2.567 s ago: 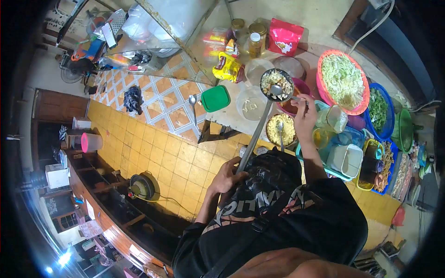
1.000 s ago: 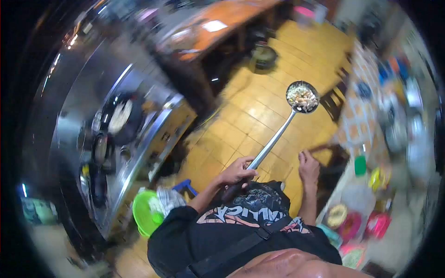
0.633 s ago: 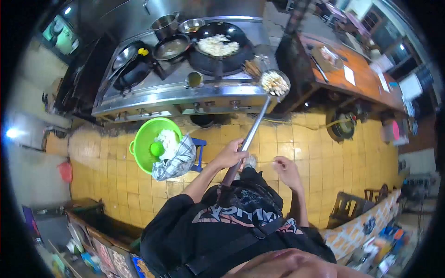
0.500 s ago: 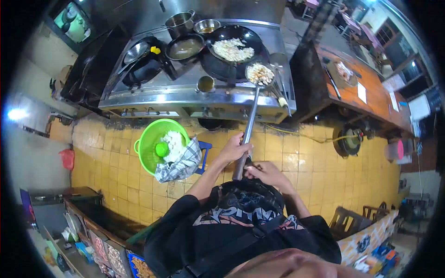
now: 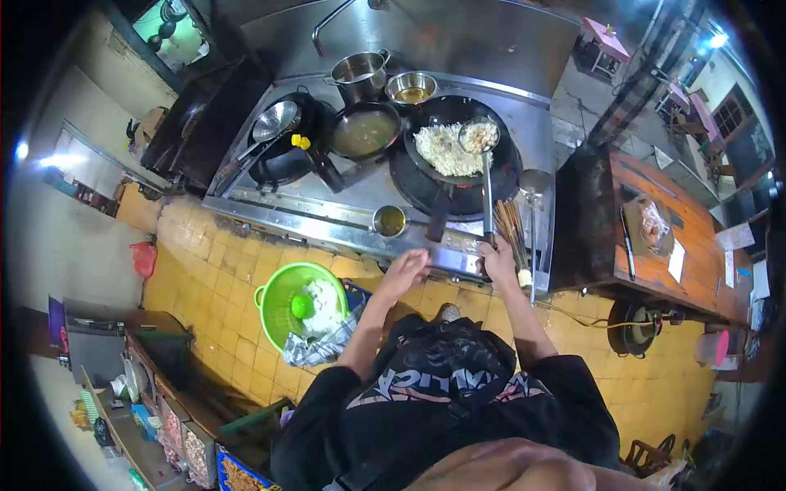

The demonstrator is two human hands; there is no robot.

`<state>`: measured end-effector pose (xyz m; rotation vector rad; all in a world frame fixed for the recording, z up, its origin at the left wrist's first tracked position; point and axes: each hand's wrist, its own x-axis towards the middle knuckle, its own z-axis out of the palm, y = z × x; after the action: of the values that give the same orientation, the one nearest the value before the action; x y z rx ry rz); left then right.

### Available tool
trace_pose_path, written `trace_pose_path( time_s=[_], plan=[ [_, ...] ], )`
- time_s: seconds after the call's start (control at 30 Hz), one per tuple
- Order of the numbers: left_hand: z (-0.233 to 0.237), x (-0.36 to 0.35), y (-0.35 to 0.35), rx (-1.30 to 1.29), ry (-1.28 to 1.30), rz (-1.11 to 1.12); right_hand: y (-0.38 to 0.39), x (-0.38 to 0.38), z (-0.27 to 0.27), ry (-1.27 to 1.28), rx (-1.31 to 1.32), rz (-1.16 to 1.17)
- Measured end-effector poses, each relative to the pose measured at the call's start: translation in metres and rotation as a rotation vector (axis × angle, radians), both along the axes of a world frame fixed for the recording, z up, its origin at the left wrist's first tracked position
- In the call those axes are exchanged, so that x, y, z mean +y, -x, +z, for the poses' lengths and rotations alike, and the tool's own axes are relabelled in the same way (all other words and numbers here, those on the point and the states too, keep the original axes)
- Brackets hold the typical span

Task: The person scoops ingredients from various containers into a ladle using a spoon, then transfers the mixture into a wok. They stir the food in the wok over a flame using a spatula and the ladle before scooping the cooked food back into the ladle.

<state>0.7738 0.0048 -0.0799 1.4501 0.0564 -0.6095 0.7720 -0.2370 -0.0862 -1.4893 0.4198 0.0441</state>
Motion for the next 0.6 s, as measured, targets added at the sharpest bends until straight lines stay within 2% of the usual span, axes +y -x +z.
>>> trace_pose_path(
  time_s=[0.07, 0.1, 0.17, 0.2, 0.23, 0.27, 0.3, 0.33, 0.43, 0.47, 0.5, 0.57, 0.6],
  plan=[
    [-0.019, 0.022, 0.004, 0.034, 0.007, 0.036, -0.035, -0.016, -0.049, 0.371, -0.071, 0.013],
    [-0.03, 0.032, 0.003, 0.107, -0.051, 0.029, -0.044, -0.018, -0.052, 0.368, -0.069, 0.01],
    [-0.047, 0.041, -0.009, 0.189, -0.119, 0.004, -0.052, -0.016, -0.061, 1.066, -0.187, 0.032],
    [-0.052, 0.04, -0.017, 0.22, -0.117, 0.02, -0.055, -0.015, -0.063, 1.165, -0.092, 0.065],
    [-0.057, 0.04, -0.018, 0.261, -0.116, 0.034, -0.051, -0.017, -0.065, 1.16, -0.07, 0.057],
    [-0.061, 0.039, -0.024, 0.264, -0.12, 0.015, -0.053, -0.024, -0.064, 1.229, 0.048, 0.157],
    [-0.062, 0.036, -0.032, 0.24, -0.094, -0.018, -0.058, -0.029, -0.05, 1.292, 0.164, 0.257],
    [-0.062, 0.033, -0.039, 0.218, -0.066, -0.053, -0.06, -0.039, -0.028, 1.244, 0.172, 0.298],
    [-0.091, 0.017, -0.063, 0.187, -0.099, -0.122, -0.059, -0.037, 0.005, 1.232, 0.204, 0.223],
    [-0.098, 0.009, -0.069, 0.157, -0.149, -0.117, -0.056, -0.021, 0.012, 1.229, 0.256, 0.12],
    [-0.1, 0.001, -0.076, 0.163, -0.135, -0.123, -0.057, -0.011, 0.003, 1.242, 0.266, 0.118],
    [-0.105, -0.012, -0.087, -0.008, -0.331, -0.122, -0.063, 0.003, -0.043, 1.074, 0.136, -0.001],
    [-0.112, -0.018, -0.093, -0.008, -0.322, -0.124, -0.068, -0.004, -0.064, 0.927, -0.032, 0.036]
  ],
)
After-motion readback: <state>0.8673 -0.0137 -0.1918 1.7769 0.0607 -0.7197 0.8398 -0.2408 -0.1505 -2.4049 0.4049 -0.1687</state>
